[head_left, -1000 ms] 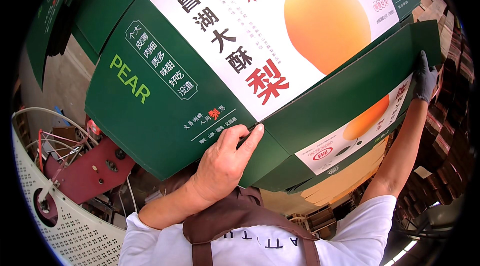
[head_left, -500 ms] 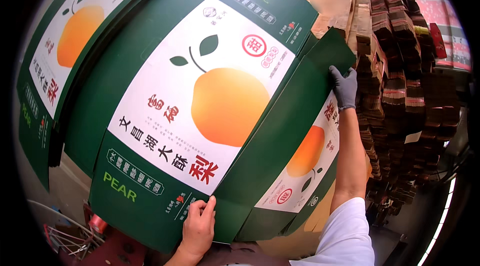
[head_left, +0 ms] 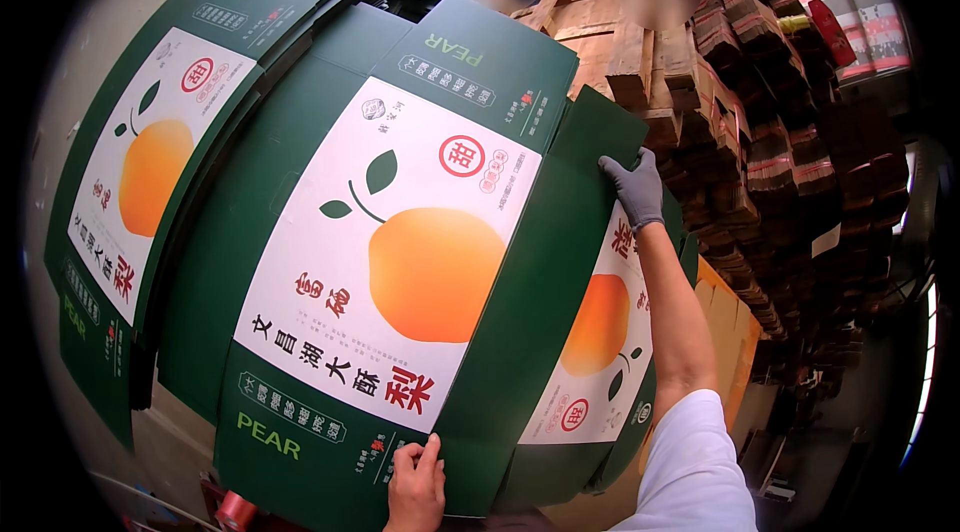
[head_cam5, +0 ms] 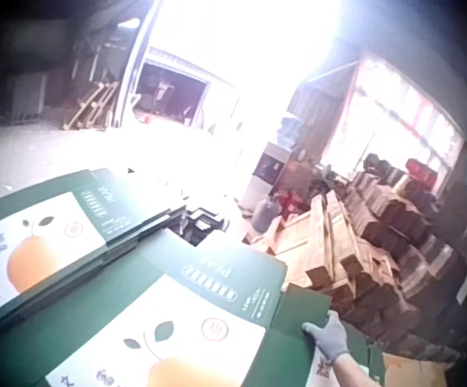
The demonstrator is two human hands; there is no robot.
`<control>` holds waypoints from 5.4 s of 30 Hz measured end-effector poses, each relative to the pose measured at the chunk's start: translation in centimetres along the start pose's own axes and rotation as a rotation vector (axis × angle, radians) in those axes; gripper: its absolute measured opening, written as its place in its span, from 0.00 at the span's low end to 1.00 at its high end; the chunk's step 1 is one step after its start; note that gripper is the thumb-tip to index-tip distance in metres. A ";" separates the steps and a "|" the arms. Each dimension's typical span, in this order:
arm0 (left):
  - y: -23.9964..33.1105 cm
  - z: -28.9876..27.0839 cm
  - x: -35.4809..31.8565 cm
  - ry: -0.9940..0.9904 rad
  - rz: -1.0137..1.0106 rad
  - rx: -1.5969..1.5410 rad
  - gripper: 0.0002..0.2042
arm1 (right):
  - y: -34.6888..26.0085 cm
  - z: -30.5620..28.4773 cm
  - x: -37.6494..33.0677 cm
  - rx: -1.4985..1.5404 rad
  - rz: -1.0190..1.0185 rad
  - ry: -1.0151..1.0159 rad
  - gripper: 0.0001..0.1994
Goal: The person repeatedly picks up flat green cardboard boxes printed with a pear graphic and stacks them on a pile. The person also handles plain brown cardboard sheets, placing them on the stack. The task is performed by hand in a warehouse setting.
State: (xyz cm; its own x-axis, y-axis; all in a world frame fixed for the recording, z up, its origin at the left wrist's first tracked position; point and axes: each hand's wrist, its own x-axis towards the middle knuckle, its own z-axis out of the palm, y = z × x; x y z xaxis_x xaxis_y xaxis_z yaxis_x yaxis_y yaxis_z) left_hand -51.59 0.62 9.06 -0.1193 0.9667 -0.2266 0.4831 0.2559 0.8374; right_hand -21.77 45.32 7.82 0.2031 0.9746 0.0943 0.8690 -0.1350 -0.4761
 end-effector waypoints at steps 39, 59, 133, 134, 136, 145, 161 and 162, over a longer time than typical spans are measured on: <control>5.3 2.7 26.4 -0.246 0.781 0.665 0.24 | -2.6 -0.5 -0.7 -0.097 0.070 -0.039 0.38; 3.4 -0.7 25.4 -0.312 0.537 0.101 0.22 | -7.5 4.2 -9.2 -0.298 -0.599 -0.204 0.29; -7.2 -23.0 -10.2 0.045 0.378 0.733 0.26 | -25.9 11.3 -40.4 1.058 0.226 -0.370 0.29; -6.4 -22.0 -11.0 0.023 0.373 0.765 0.26 | -26.1 10.5 -41.7 1.073 0.176 -0.273 0.24; -5.0 -18.8 -11.3 -0.028 0.412 0.768 0.25 | -21.4 8.1 -41.4 1.124 0.267 -0.264 0.19; -2.4 -7.4 -10.3 -0.118 0.584 0.732 0.26 | -8.5 1.8 -38.9 0.880 0.341 -0.167 0.18; -4.8 -2.6 -3.1 -0.075 0.314 0.848 0.29 | -7.9 -3.6 -35.9 0.526 0.080 -0.120 0.24; -4.3 -1.3 -3.6 -0.023 0.334 0.881 0.29 | -5.0 -6.4 -37.0 0.572 0.012 -0.082 0.23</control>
State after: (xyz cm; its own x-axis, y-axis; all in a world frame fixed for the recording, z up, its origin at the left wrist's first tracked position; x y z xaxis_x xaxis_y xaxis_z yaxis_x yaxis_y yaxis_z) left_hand -54.37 -3.96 6.88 0.1563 0.9859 -0.0602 0.9723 -0.1428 0.1852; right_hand -30.69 8.77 12.33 0.1563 0.9873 0.0285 0.4800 -0.0507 -0.8758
